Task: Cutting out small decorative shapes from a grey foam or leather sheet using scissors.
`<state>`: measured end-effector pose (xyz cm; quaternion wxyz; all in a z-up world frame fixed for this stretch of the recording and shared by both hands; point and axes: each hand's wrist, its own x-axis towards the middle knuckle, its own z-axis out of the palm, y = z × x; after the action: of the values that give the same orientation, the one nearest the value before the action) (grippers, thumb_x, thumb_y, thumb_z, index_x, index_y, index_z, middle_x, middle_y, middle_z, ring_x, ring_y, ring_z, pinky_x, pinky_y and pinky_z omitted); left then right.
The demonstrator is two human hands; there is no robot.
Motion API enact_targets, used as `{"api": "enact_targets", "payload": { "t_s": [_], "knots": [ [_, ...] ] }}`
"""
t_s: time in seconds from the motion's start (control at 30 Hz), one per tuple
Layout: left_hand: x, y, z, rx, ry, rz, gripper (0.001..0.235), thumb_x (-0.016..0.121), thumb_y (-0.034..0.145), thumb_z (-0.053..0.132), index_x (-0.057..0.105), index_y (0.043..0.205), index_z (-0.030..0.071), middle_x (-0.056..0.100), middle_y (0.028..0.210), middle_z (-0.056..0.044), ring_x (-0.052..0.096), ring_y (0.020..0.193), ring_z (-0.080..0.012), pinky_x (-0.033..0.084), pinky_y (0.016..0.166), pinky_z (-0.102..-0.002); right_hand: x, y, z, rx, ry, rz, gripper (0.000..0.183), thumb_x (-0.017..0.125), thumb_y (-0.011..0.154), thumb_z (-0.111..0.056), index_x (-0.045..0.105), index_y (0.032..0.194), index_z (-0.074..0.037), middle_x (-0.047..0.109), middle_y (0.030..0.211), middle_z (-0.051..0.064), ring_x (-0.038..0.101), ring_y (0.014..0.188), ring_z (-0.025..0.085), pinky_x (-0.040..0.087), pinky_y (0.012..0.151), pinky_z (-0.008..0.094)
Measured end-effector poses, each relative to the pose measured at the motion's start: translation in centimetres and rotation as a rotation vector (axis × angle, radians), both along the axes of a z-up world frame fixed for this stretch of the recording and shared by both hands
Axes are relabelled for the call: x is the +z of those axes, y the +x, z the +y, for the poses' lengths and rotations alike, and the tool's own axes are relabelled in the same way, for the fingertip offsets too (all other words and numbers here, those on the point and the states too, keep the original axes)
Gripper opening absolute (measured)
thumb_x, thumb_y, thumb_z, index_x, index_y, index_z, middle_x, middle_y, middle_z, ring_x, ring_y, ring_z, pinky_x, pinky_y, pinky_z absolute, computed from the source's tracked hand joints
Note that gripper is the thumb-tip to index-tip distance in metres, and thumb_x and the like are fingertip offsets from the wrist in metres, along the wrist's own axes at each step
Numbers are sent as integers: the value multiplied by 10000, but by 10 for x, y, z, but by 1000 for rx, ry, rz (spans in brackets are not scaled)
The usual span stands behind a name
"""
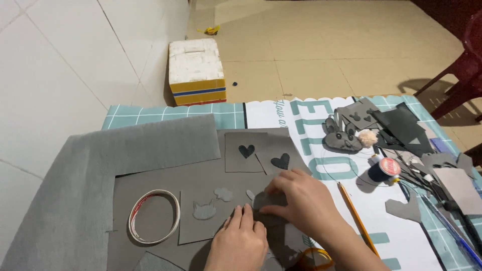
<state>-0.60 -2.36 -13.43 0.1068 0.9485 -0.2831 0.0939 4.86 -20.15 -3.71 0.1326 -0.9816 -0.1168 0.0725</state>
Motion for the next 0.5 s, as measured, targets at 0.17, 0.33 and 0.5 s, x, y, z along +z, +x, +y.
{"api": "enact_targets", "payload": {
  "t_s": [0.17,0.33,0.5],
  "knots": [
    [-5,-3,0,26,-46,-75,183,679,847,148,766,703,76,691,1212,-307,685,1098,-429,649,580,-455,-21,-2,-3,370,149,-419,240,842,828,-367,786,954,-170,708,944,-18,608,889,241,507,627,405],
    [5,-6,3,27,-53,-9,275,658,923,186,785,707,71,680,1255,-290,671,1146,-402,654,609,-450,-26,-1,-2,422,174,-461,201,829,845,-309,792,953,-144,723,962,-3,645,882,240,512,650,401],
    [6,-5,6,-34,-87,-43,189,654,849,151,787,794,29,680,1237,-322,662,1154,-436,629,721,-458,-20,-3,9,568,69,-645,51,765,909,-177,730,887,-148,715,972,5,587,787,216,387,638,384]
  ]
}}
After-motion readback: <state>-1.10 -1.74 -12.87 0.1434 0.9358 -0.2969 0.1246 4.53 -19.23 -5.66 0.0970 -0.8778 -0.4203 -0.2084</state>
